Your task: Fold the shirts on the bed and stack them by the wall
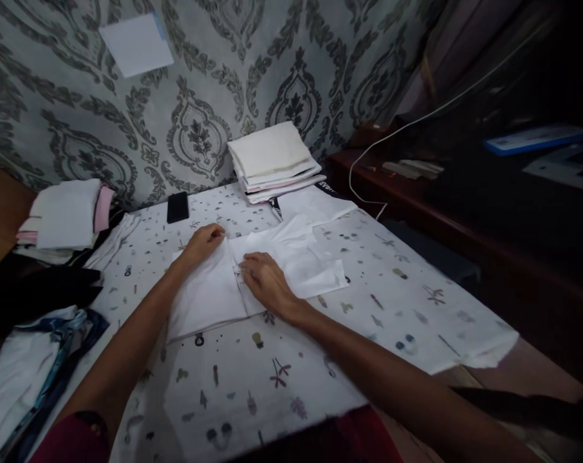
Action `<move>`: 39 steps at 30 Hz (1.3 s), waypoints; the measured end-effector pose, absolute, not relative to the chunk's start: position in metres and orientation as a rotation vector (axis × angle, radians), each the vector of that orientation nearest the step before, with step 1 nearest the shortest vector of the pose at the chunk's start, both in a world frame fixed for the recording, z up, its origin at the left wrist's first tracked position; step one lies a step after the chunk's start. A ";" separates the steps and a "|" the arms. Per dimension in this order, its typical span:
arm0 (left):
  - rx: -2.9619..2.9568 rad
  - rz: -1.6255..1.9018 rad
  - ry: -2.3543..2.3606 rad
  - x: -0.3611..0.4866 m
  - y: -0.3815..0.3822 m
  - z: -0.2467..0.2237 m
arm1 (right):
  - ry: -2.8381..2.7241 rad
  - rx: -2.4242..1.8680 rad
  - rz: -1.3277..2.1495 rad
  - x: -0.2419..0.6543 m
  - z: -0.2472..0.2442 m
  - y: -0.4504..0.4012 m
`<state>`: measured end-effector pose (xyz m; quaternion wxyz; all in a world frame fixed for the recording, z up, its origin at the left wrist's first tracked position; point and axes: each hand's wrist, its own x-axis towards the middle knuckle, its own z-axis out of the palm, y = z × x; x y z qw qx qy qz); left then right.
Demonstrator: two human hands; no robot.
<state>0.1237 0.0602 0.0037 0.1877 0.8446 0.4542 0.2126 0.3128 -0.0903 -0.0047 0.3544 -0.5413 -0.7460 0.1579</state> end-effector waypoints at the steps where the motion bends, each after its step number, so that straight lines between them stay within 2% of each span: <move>1: 2.401 0.630 1.272 0.124 0.054 0.006 | -1.923 -1.442 0.420 0.312 -0.002 -0.085; 7: 2.692 0.521 1.190 0.121 0.020 0.018 | -1.953 -1.646 0.580 0.303 0.012 -0.058; 12: 2.624 0.562 1.276 0.117 0.028 0.013 | -1.917 -1.700 0.611 0.296 0.011 -0.053; 18: 2.523 0.588 1.275 0.120 0.047 0.004 | -1.904 -1.673 0.574 0.295 0.008 -0.053; 29: 2.439 0.545 1.350 0.128 0.066 -0.002 | -1.909 -1.619 0.712 0.300 0.015 -0.061; 39: 2.624 0.561 1.484 0.129 0.023 0.010 | -1.999 -1.596 0.653 0.303 0.010 -0.060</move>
